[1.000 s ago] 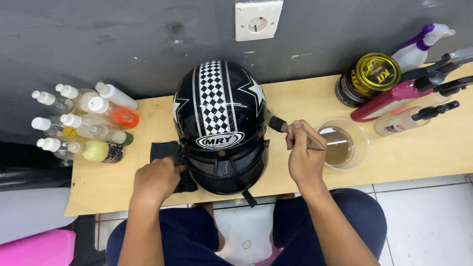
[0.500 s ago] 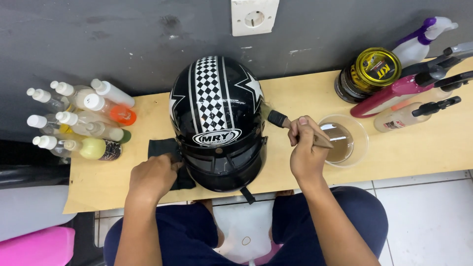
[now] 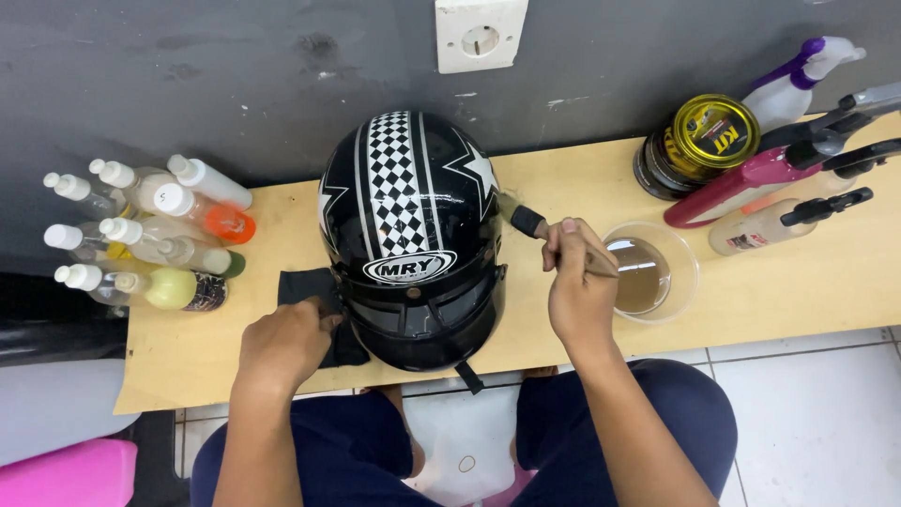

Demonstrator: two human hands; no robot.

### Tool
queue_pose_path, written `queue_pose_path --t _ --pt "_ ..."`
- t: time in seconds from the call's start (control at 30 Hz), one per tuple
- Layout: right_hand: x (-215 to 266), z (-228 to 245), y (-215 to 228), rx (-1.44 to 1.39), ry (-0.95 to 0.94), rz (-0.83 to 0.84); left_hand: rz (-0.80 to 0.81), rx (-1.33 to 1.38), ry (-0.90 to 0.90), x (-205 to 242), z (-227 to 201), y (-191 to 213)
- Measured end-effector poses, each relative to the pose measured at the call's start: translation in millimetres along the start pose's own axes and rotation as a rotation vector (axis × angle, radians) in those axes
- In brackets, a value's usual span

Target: The person applies a clear liquid coating to a black motorcycle helmet using a brush. They dip the brush into a container of liquid and spread it over the helmet's surface, focusing on the front and side areas. The person occasionally wipes the helmet with a black cloth.

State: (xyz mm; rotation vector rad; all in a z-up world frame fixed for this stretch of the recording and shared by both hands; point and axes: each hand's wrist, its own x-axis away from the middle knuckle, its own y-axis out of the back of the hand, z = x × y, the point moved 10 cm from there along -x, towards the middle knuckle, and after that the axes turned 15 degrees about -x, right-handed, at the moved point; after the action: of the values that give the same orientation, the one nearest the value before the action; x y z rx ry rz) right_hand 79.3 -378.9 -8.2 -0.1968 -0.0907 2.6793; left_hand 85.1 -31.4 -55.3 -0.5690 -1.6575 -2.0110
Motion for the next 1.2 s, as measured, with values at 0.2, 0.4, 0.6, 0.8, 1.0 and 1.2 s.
queue_pose_path --t 0.2,0.4,0.6,0.8,1.0,1.2 --pt "1.3 -14.3 -7.9 0.141 -0.076 0.045 -0.010 -0.013 0.000 0.1 1.0 -0.5" --pt "-0.5 -1.8 -10.0 0.045 0.086 0.008 -0.005 -0.035 0.009 -1.2 6.3 -5.2" --pt "-7.2 -15.8 -11.1 0.235 -0.015 0.022 -0.014 -0.009 0.012 2.6 4.8 0.5" --pt "-6.6 -20.2 -5.0 0.092 0.001 -0.012 -0.014 -0.005 0.007 3.2 4.6 3.6" --pt "-7.2 -17.6 -13.6 0.076 0.016 0.011 -0.028 0.016 0.007 3.2 3.5 3.0" --pt "-8.5 -46.0 -7.8 0.263 -0.051 0.022 -0.013 -0.007 0.000 -0.7 4.5 -2.1"
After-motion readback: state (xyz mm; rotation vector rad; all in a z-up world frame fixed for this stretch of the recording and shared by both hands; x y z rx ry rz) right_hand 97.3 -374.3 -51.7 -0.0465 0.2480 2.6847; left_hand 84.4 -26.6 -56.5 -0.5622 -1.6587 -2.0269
